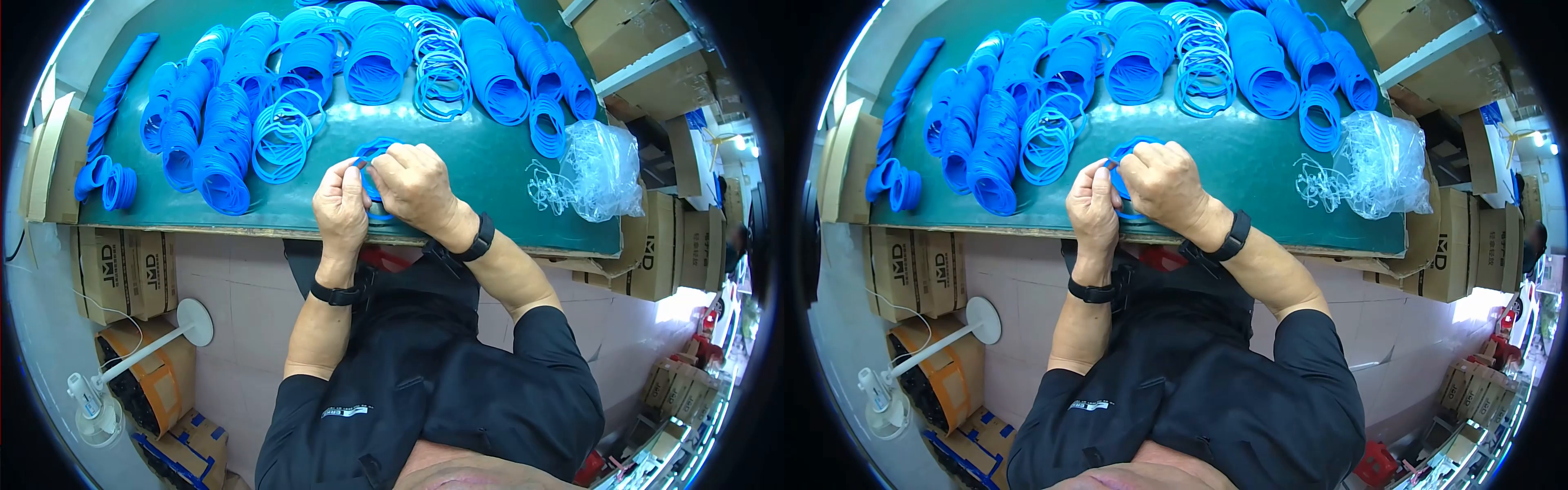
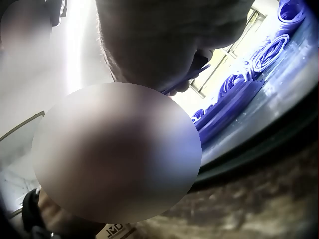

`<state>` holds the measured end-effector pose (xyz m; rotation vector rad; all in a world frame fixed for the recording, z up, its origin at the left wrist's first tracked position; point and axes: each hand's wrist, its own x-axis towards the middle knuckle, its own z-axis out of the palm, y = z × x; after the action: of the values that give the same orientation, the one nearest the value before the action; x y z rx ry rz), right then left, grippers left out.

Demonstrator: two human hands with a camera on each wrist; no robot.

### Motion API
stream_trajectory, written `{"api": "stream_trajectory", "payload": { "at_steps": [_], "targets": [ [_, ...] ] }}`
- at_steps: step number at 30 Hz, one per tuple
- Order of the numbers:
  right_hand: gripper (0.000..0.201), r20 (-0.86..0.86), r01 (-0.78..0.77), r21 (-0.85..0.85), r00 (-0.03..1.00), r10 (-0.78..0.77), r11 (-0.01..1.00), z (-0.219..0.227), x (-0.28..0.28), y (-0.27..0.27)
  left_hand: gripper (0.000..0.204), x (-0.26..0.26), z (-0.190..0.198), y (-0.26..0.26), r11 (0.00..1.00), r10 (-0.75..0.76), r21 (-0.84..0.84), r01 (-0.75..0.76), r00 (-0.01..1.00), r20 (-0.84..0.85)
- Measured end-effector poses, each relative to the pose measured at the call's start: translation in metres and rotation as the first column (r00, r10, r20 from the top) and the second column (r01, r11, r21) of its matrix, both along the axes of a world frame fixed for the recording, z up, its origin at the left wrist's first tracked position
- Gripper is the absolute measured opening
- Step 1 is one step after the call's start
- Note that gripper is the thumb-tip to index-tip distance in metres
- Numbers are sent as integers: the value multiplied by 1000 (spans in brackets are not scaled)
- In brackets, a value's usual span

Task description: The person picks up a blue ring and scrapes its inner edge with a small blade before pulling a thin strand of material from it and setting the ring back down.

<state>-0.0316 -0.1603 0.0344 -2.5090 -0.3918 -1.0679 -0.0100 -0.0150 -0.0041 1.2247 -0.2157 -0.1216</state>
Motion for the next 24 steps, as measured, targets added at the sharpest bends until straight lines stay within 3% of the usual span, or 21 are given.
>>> {"api": "stream_trajectory", "payload": {
  "at_steps": [2,8,14,20,24],
  "targets": [
    [17,2,-73,2,997,73,997,-1,0,0,25,0,0,1,1000,-3,-8,3,1000,-10],
    [16,-1,26,-8,1000,-26,1000,-1,0,2,24,1,0,2,1000,-25,-11,25,1000,12],
    [15,7,-92,-21,996,92,996,1,-1,1,23,3,-5,6,999,-23,-36,23,1000,-12],
    [14,14,10,3,1000,-10,1000,-1,0,2,23,1,-2,3,1000,-18,-25,18,1000,-3],
    [15,11,-58,-16,998,58,998,-2,-2,2,24,1,-3,3,1000,-10,-14,10,1000,-6]
  ]
}}
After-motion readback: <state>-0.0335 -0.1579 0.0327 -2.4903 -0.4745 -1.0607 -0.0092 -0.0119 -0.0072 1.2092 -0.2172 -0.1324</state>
